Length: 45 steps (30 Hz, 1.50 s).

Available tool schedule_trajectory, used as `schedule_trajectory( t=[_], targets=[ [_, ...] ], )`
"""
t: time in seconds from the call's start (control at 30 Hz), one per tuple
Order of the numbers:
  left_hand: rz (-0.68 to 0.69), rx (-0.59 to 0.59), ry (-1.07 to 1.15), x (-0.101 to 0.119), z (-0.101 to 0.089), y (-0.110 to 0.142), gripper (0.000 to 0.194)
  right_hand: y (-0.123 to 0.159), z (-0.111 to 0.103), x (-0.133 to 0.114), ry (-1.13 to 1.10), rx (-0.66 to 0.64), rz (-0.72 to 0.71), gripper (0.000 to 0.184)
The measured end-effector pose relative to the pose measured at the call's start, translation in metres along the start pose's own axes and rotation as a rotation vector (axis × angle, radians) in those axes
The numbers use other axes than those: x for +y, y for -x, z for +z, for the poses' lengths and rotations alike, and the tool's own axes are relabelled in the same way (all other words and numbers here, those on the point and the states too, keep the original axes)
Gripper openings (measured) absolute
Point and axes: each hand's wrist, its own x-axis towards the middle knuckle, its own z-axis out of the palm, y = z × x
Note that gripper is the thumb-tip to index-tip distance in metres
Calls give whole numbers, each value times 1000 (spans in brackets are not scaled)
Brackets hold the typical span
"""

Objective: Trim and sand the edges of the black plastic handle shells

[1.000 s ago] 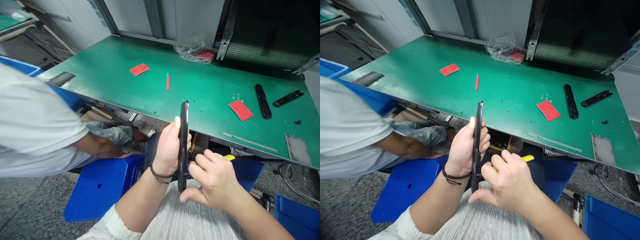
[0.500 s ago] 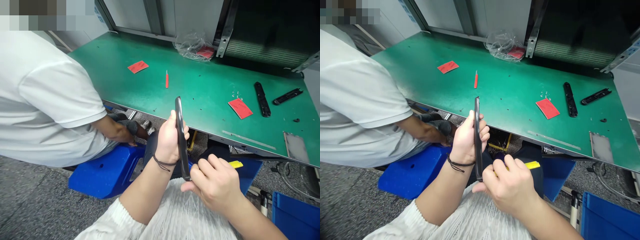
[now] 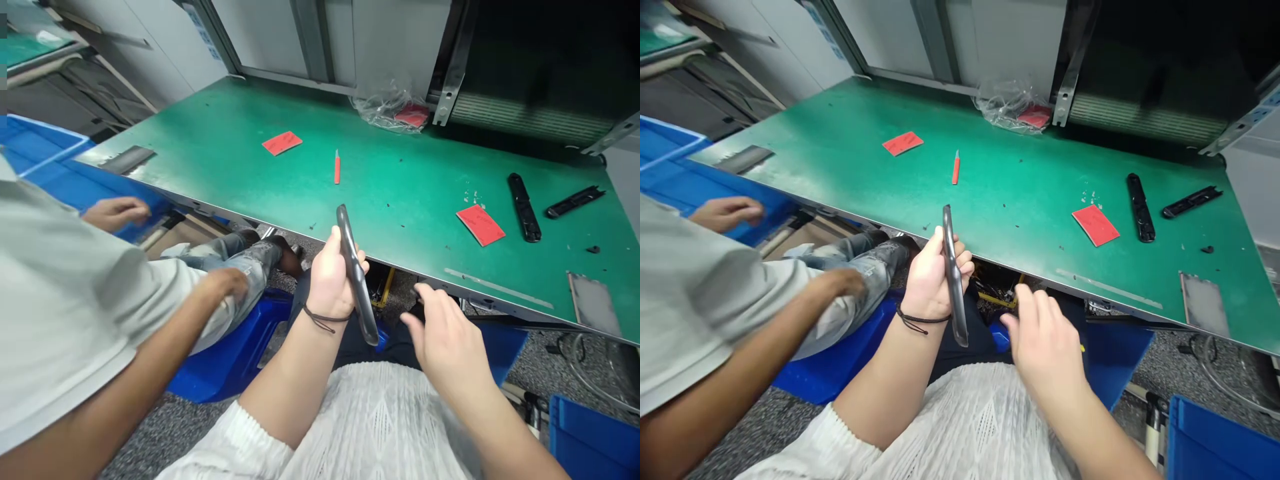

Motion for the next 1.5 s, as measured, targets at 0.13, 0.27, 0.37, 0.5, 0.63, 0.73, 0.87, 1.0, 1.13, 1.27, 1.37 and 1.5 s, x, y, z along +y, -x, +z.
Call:
schedule_trajectory(
  t=[0.13, 0.27, 0.37, 0.5, 0.63, 0.73, 0.87, 1.0, 1.13, 1.27, 1.37, 1.5],
  targets=[
    [31, 30, -2, 4, -3, 1, 45, -2, 5, 14, -106, -139, 144, 36],
    [135, 89, -16, -1, -5, 7, 44, -6, -6, -8, -780, -248, 282, 70],
    [236, 40, -36, -9, -17, 10, 39, -8, -11, -31, -1047, -229, 284, 19],
    [446, -14, -468, -14, -51, 13, 29, -6, -12, -40, -1065, -80, 334, 16],
    [1208, -152, -1177, -12, -88, 23, 54, -1, -17, -34, -1124, -225, 442, 20],
    [1067, -765, -1467, -14, -103, 26, 15, 1, -16, -30, -1194, -338, 505, 20],
    [785, -804, -1493, -20, -112, 17, 36, 5, 3, -14, -952, -308, 469, 24],
    [676, -718, -1458, -21, -119, 11, 45, 12, 39, 15, -347, -496, 355, 84],
    [527, -735, -1460, -19, -114, 13, 48, 16, 51, 34, -113, -518, 334, 93],
    [479, -765, -1441, -17, -103, 13, 44, 5, 12, 32, -293, -421, 208, 31],
    [631, -831, -1377, -16, -98, 12, 42, -9, -22, 25, -577, -375, -3, 41],
    [741, -932, -1309, -16, -93, 12, 39, -22, -35, 12, -677, -396, -124, 69]
  ],
)
